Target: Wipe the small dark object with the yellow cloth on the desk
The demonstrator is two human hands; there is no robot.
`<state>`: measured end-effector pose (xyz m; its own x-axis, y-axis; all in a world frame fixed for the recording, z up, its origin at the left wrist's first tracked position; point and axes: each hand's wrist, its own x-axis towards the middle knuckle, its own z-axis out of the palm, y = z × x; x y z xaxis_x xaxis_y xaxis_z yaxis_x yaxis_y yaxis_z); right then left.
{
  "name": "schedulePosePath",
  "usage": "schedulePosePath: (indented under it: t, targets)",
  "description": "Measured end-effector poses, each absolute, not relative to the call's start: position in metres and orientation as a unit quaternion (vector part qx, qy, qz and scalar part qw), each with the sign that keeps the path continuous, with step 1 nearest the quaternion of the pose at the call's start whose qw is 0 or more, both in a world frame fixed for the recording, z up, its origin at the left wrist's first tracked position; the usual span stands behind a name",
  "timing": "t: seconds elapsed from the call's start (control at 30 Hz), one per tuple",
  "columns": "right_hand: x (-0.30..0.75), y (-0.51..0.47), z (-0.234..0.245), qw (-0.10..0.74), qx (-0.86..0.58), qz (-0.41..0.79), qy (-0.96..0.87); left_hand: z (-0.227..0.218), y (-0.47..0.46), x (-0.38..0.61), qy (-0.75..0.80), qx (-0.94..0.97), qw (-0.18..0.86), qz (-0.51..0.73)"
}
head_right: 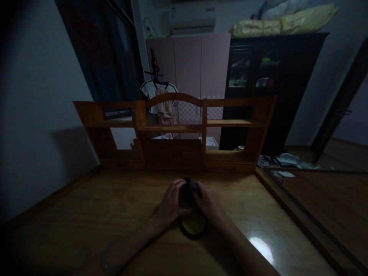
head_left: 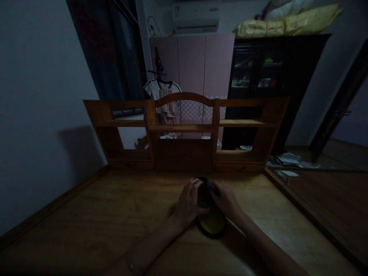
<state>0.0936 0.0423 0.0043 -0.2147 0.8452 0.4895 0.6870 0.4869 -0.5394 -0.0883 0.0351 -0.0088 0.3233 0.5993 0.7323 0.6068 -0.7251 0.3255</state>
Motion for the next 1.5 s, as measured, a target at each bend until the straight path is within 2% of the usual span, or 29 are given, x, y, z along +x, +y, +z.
schedulePosePath:
  t: [0.3, 0.67, 1.17, 1.5]
  targets:
    - [0.095, 0.044, 0.004, 0.382, -0.537, 0.041, -0.751, -0.009, 0.036, -0.089, -0.377, -0.809, -0.007, -0.450]
    - [0.094, 0.035, 0.010, 0.377, -0.499, 0.058, -0.778, -0.008, 0.037, -0.089, -0.383, -0.793, -0.043, -0.472]
    - [0.083, 0.029, 0.023, 0.492, -0.408, 0.103, -0.762, -0.005, 0.041, -0.086, -0.405, -0.741, -0.131, -0.520]
    - [0.084, 0.025, 0.031, 0.437, -0.341, 0.085, -0.828, -0.012, 0.044, -0.088, -0.380, -0.763, -0.148, -0.501]
